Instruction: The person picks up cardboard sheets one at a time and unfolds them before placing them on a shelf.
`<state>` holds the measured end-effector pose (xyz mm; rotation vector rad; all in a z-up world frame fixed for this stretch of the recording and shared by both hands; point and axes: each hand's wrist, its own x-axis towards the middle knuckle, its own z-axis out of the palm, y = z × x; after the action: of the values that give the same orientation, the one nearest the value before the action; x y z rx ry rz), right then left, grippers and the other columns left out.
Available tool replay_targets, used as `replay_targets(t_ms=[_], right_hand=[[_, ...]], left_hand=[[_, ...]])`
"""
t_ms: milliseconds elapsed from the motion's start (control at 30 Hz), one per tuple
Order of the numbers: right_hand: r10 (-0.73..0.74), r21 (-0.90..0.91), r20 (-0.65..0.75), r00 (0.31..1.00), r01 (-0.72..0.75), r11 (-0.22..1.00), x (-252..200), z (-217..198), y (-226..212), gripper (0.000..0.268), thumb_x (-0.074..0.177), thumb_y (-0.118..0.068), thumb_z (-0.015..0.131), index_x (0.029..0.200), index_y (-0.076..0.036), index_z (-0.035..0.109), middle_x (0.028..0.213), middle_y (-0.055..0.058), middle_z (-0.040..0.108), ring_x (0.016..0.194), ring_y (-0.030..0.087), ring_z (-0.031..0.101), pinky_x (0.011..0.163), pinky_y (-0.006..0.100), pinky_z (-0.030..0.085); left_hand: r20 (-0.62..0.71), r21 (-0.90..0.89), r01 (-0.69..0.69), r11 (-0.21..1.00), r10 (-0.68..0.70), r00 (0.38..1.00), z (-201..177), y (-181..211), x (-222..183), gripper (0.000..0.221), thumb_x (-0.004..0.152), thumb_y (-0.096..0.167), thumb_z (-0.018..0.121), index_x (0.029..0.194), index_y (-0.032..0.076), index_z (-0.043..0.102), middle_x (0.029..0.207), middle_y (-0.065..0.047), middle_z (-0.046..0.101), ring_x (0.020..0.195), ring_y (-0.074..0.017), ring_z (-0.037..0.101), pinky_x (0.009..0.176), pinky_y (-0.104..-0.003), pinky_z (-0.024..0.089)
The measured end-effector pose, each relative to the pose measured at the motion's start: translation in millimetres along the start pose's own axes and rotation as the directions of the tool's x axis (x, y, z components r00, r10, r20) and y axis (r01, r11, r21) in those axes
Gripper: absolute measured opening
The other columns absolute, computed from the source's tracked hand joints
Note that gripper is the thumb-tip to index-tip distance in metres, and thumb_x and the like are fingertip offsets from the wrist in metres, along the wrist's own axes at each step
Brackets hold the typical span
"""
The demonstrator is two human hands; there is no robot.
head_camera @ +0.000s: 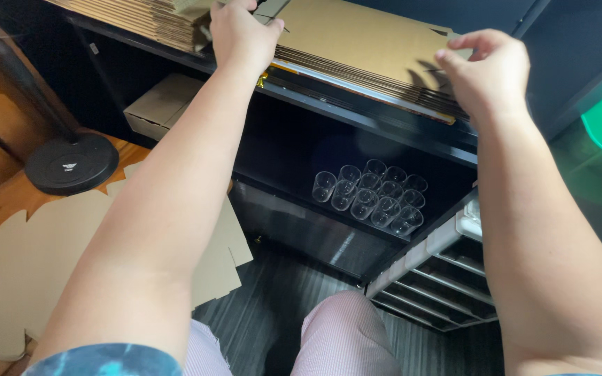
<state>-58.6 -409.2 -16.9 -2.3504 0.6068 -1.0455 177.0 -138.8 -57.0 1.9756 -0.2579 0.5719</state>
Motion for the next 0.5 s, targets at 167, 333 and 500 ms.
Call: replay_targets(t_ms=[167,333,500], right_hand=[[-0.336,0.205,-0.159,0.928,0.364,0.909,-37.7,-10.3,-24.7,0.006,0.105,-0.018,0.083,0.108,-0.014,0.079,0.072,-0.007,0.046,0.068,0.005,0.044,0.065,0.026,0.039],[-0.467,0.379,-0.143,0.872,0.484,0.788,-110.9,26.1,-62.8,0.002,0.105,-0.007,0.080,0.105,-0.008,0.078,0.070,-0.004,0.039,0.065,0.008,0.041,0.063,0.027,0.036],[-0.463,0.568,0.029,0.886,0.367,0.737,-181.1,90.6,-77.7,0.016,0.086,-0.010,0.086,0.101,-0.015,0.081,0.075,0.006,0.057,0.065,0.015,0.061,0.058,0.023,0.050]], left_hand=[[-0.055,-0.111,-0.197,0.974,0.192,0.980,-78.4,2.5,-70.0,0.034,0.088,0.031,0.082,0.117,0.017,0.070,0.124,-0.008,0.059,0.114,-0.0267,0.062,0.092,-0.038,0.055],[-0.019,-0.108,-0.266,0.958,0.265,0.964,-143.6,-68.6,-152.2,0.034,0.090,0.025,0.080,0.122,0.018,0.070,0.116,-0.004,0.061,0.103,-0.0190,0.059,0.094,-0.035,0.050],[-0.037,0.011,-0.019,1.000,0.019,0.999,-203.2,-195.5,-230.3,0.039,0.091,0.025,0.085,0.124,0.011,0.071,0.119,-0.016,0.061,0.118,-0.0397,0.063,0.103,-0.048,0.050]])
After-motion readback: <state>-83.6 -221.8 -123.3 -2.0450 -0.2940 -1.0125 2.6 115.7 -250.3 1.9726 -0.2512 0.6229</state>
